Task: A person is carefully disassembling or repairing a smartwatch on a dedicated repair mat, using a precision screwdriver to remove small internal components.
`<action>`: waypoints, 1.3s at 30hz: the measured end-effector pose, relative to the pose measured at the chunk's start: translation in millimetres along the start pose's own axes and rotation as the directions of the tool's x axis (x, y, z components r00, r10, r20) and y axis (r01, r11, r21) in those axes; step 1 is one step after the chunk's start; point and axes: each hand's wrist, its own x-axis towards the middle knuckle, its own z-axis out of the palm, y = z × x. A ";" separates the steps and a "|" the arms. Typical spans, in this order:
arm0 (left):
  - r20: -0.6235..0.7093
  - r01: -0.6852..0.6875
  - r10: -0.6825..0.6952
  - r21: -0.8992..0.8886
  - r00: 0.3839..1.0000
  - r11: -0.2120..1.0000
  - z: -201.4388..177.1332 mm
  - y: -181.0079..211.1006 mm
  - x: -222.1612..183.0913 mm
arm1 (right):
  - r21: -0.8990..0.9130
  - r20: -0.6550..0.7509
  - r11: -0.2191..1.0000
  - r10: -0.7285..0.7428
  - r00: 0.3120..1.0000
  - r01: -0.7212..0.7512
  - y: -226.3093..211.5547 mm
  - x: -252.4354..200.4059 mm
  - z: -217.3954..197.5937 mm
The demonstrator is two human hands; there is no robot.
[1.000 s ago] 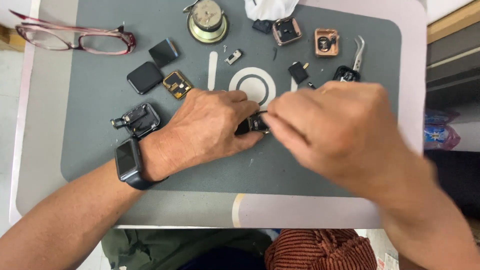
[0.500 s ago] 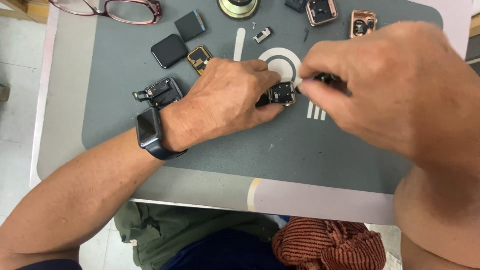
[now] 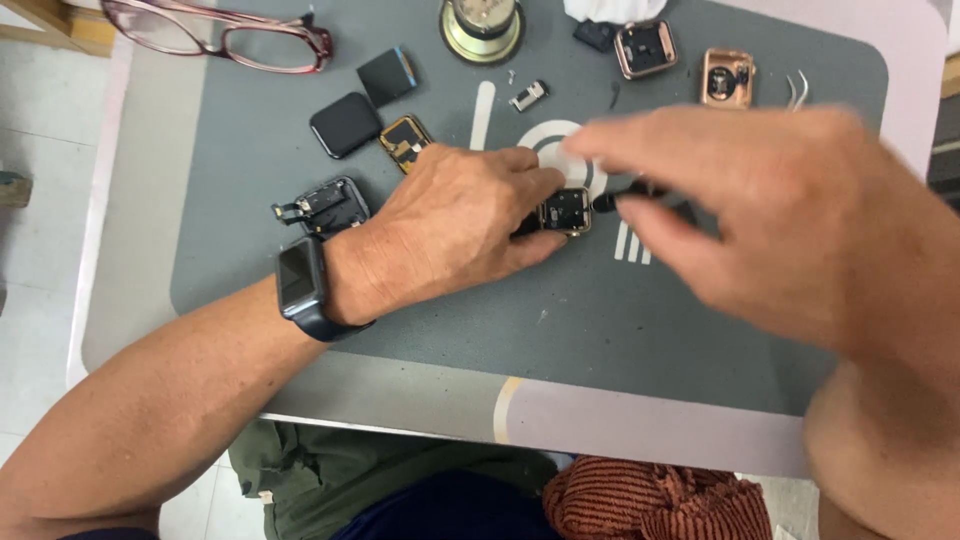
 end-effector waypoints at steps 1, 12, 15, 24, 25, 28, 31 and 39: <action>0.010 -0.001 0.001 0.002 1.000 1.000 0.2 0.6 -0.3 | 0.088 0.037 0.996 -0.019 0.999 0.016 -3.5 2.2 -2.7; -0.018 -0.021 0.021 -0.004 1.000 1.000 4.4 1.9 -2.2 | 0.196 0.097 0.981 -0.010 0.995 -0.009 -5.7 -0.7 -1.2; -0.038 -0.010 0.010 0.013 0.999 1.000 3.6 2.9 -1.1 | -0.036 0.021 0.998 0.048 0.999 -0.047 -3.3 -1.8 0.8; 0.008 0.010 -0.010 -0.013 1.000 1.000 1.9 2.9 -1.7 | -0.001 0.006 0.999 0.034 0.999 -0.034 -11.5 1.4 -2.9; 0.023 0.020 -0.019 -0.028 1.000 0.999 1.2 3.3 -2.2 | 0.085 -0.008 0.996 0.029 1.000 -0.028 -12.0 3.8 -4.5; 0.035 0.019 -0.018 -0.054 0.999 0.998 -1.6 2.7 -0.2 | 0.217 0.022 0.976 -0.005 1.000 0.000 -12.5 4.5 -11.3; 0.031 0.008 -0.007 -0.051 0.999 0.999 0.0 1.8 0.1 | 0.145 0.028 0.989 -0.021 0.999 0.017 -11.1 3.6 -6.6; 0.028 -0.008 0.009 -0.055 1.000 0.998 -1.4 0.4 -0.8 | 0.294 0.101 0.956 -0.036 0.994 0.005 -13.3 4.4 -12.9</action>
